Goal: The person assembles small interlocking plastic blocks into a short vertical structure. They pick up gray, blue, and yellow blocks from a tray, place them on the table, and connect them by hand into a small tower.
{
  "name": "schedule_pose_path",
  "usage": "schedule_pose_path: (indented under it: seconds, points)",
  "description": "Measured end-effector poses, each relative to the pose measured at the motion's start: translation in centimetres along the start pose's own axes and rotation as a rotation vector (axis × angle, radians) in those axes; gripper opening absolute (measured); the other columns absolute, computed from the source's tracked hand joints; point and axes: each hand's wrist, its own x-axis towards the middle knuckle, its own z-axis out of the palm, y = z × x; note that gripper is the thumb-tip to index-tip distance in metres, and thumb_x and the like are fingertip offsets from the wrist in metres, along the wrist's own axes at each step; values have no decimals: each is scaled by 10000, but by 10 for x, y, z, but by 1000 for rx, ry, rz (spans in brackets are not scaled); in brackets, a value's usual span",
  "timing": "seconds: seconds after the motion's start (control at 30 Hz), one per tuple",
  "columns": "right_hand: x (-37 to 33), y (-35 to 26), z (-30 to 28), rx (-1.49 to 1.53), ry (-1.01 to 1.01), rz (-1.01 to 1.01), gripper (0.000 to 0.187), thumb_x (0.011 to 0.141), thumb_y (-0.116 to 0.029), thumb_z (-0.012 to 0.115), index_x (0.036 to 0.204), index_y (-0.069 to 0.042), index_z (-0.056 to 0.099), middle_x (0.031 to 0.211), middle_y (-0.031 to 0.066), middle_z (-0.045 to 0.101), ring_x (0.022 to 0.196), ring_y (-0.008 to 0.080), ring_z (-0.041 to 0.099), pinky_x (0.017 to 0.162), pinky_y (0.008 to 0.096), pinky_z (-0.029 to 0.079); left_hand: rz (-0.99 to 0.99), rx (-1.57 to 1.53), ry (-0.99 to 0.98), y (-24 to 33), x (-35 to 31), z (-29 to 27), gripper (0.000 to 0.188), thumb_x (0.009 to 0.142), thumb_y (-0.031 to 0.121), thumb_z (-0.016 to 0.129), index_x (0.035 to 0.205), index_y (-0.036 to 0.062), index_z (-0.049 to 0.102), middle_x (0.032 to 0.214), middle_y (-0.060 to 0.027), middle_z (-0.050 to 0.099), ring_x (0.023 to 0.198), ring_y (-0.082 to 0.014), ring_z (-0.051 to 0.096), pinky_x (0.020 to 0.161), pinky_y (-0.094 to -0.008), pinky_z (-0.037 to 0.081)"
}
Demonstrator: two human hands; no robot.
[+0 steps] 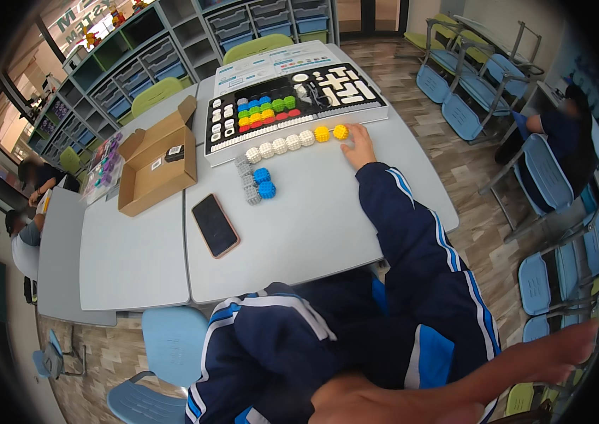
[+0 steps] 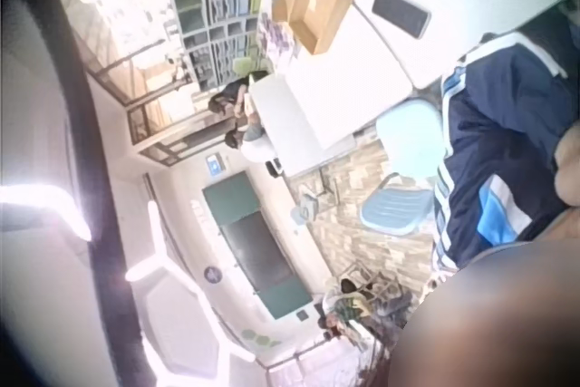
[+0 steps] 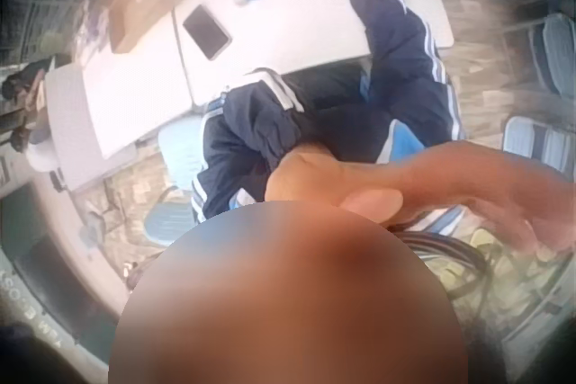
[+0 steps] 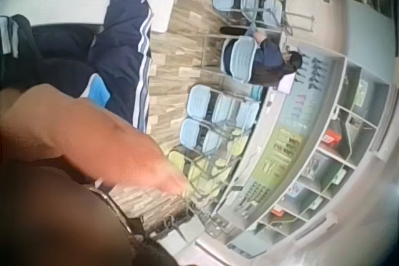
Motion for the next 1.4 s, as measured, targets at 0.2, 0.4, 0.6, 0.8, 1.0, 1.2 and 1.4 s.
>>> schedule_pose_path:
  seconds: [0.2, 0.4, 0.6, 0.8, 1.0, 1.2, 1.4]
  points:
    - [0, -14, -3, 10, 11, 18, 649, 788, -10, 747, 1398, -90, 539, 1436, 208, 463, 1363, 400, 444, 1149, 418, 388, -5, 51, 35, 10, -16, 3, 801, 1095, 475, 268, 1592, -102, 17, 1664, -291, 108, 1549, -372, 176, 1241, -507, 130]
    - [-5, -8, -7, 5, 15, 10, 589, 803, -6, 744, 1361, -88, 571, 1371, 189, 495, 1277, 381, 517, 1091, 404, 441, -307, 586, 91, 87, -28, -13, 622, 1007, 126, 473, 1537, -113, 251, 1559, -317, 348, 1450, -402, 359, 1182, -499, 291]
    - [-2, -30, 7, 6, 43, -92, 510, 834, -13, 749, 1316, -112, 615, 1133, 126, 592, 977, 267, 627, 869, 363, 549, 108, 1257, 468, 141, -38, 37, 201, 950, 61, 689, 1102, 186, 648, 1091, -41, 659, 1053, -273, 614, 1036, -516, 433]
    - [-7, -25, -11, -41, 27, -90, 405, 859, -43, 713, 1257, -91, 652, 1100, 149, 602, 1056, 353, 601, 936, 429, 504, 159, 1267, 345, 139, -39, 47, 193, 956, 79, 679, 993, 210, 542, 965, 86, 575, 994, -122, 577, 942, -458, 353]
    - [-9, -33, -13, -60, 29, -168, 391, 862, -69, 721, 1247, -113, 668, 1190, 164, 611, 1129, 381, 598, 996, 433, 493, -107, 1064, 513, 147, -17, 62, 96, 989, 130, 624, 982, 178, 542, 989, 77, 585, 934, -129, 602, 942, -404, 362]
    - [-1, -63, 7, -32, 10, -165, 368, 881, -72, 689, 1244, -125, 656, 1191, 187, 662, 1087, 396, 631, 940, 465, 517, 549, 1230, 624, 95, -21, 51, 120, 988, 247, 652, 975, 151, 581, 909, -28, 726, 687, -193, 722, 681, -391, 606]
    - [1, -26, -14, -127, 63, -103, 304, 892, -81, 671, 1193, -123, 674, 1058, 159, 712, 1008, 376, 662, 865, 473, 536, 64, 800, 461, 150, -30, 39, 72, 972, 105, 619, 922, 113, 568, 1066, 25, 635, 781, -206, 678, 739, -339, 509]
